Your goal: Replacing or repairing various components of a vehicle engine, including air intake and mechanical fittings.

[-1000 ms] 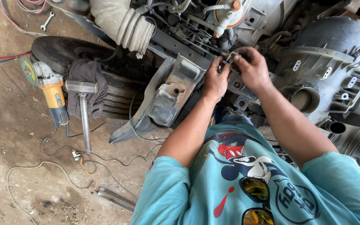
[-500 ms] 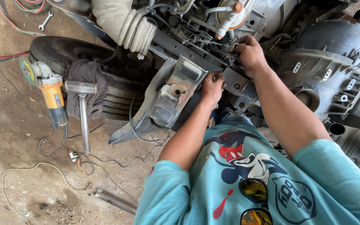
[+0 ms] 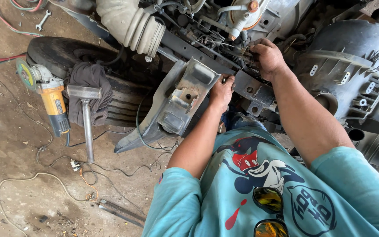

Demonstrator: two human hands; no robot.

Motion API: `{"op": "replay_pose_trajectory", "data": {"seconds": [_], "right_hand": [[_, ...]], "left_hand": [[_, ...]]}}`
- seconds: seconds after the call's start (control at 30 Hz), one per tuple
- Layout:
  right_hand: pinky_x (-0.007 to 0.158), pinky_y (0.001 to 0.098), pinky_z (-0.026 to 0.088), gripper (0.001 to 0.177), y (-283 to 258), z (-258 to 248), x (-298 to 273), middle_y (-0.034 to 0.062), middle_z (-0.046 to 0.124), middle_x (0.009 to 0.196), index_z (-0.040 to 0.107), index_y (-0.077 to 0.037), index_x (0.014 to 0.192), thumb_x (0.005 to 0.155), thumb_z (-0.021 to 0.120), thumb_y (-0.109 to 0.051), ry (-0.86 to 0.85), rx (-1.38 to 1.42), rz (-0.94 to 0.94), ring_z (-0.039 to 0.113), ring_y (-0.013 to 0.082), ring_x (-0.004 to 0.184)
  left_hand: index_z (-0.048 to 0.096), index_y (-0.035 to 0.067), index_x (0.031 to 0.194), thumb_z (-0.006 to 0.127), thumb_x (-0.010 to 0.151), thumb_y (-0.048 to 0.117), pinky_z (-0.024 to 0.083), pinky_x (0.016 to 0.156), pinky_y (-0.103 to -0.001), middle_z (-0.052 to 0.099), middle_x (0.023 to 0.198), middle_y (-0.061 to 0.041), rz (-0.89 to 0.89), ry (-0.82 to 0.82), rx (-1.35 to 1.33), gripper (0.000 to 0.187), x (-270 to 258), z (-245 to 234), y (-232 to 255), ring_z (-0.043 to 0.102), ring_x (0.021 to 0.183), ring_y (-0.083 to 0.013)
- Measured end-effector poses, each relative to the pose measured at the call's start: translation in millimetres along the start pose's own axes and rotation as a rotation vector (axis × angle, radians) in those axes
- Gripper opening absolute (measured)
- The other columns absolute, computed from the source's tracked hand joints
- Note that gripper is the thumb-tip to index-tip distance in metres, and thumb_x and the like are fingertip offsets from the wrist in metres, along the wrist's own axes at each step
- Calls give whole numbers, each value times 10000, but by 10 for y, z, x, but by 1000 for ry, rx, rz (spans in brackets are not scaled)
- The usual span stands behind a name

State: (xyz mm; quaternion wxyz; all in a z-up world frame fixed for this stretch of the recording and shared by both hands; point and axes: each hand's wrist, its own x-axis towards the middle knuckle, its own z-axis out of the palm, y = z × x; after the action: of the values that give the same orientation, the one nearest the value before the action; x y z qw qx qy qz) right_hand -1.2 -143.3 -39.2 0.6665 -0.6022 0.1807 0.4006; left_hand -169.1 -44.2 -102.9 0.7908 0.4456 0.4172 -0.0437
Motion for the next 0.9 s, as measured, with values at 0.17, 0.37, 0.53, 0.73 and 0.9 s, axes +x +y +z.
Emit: {"op": "replay_pose_trajectory", "data": {"seconds": [0.17,0.37,0.53,0.73,0.9], "right_hand": [[785,322,580,122,-189,121,-177,49,699,971,634,-84,1026,917,604,-37,1,84,25,677,164,851],[731,316,543,63,-64,29,-4,47,695,949,635,-81,1005,949,617,-59,90,10,50,664,160,822],[727,301,562,89,-34,35,27,54,702,933,657,-55,1031,959,689,-97,114,-7,21,665,154,815],[761,285,558,211,-32,56,18,76,721,994,690,-13,1123,978,728,-162,181,-227,-88,661,127,846],[737,327,542,286,-384,287,-190,113,726,1017,676,-12,1143,960,719,-229,232,-469,31,649,164,830]], "left_hand": [[656,35,1036,644,994,172,495,641,-248,638,853,-15,-33,-6,47,144,-62,-7,117,588,754,-96],[628,42,1059,643,994,168,490,647,-251,635,901,-11,-7,-25,-19,143,43,-87,-39,606,784,-105],[616,34,1078,651,987,162,482,613,-257,643,887,-30,-22,-19,-44,161,96,-114,-116,609,743,-117],[624,4,1080,637,998,169,501,613,-258,650,866,-48,-19,-24,36,184,61,-116,-51,618,731,-113],[637,3,1068,635,999,165,500,613,-253,639,837,-42,-64,-51,60,176,-22,-87,38,603,718,-106]]}}
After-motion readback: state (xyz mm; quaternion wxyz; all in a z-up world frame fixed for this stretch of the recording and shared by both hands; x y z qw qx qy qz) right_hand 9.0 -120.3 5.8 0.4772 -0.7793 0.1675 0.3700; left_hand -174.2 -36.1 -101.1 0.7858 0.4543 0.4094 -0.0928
